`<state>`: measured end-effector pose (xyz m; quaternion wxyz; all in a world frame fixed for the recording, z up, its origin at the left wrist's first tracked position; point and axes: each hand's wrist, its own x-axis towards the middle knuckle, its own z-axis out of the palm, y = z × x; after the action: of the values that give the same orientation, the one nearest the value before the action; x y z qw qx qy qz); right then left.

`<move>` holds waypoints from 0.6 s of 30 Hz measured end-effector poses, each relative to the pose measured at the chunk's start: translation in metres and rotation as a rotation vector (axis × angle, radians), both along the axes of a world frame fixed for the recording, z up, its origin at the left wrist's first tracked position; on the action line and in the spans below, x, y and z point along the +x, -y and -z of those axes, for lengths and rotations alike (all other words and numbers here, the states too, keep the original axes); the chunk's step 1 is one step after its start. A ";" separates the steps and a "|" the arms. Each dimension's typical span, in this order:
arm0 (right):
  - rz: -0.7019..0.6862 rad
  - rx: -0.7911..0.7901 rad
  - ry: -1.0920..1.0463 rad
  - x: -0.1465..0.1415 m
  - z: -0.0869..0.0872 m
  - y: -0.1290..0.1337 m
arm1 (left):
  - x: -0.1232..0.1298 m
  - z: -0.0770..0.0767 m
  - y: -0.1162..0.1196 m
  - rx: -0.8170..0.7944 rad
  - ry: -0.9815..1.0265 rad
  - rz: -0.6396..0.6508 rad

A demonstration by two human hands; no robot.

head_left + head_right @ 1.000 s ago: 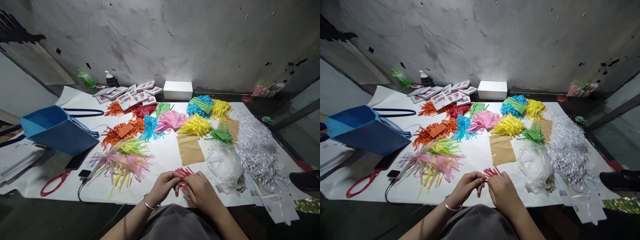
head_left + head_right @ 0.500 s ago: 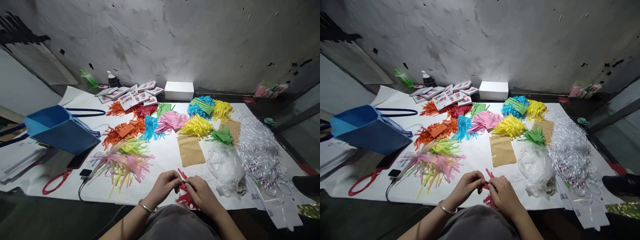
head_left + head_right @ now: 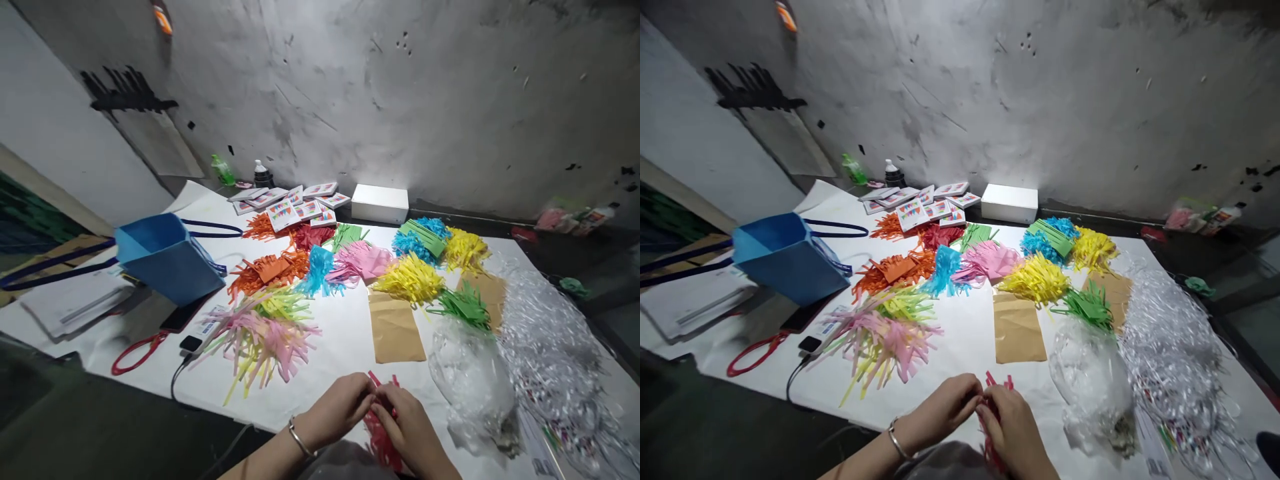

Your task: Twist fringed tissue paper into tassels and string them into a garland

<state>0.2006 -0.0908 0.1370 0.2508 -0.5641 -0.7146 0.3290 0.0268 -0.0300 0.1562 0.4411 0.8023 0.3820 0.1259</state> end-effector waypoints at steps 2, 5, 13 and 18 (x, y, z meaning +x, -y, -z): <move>-0.038 0.055 0.041 -0.006 0.010 -0.008 | -0.008 0.003 -0.002 -0.003 -0.007 -0.027; -0.074 0.108 0.094 -0.021 0.025 -0.020 | -0.026 0.007 -0.006 0.009 -0.008 -0.127; -0.088 0.141 0.031 -0.094 0.069 -0.057 | -0.087 0.040 -0.016 -0.325 0.315 -0.416; -0.122 0.177 0.061 -0.146 0.082 -0.089 | -0.128 0.063 -0.034 -0.249 0.436 -0.594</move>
<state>0.0546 -0.0014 0.0555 0.2572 -0.5052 -0.7810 0.2619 -0.1011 0.0043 0.0931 0.5502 0.5514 0.5073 0.3686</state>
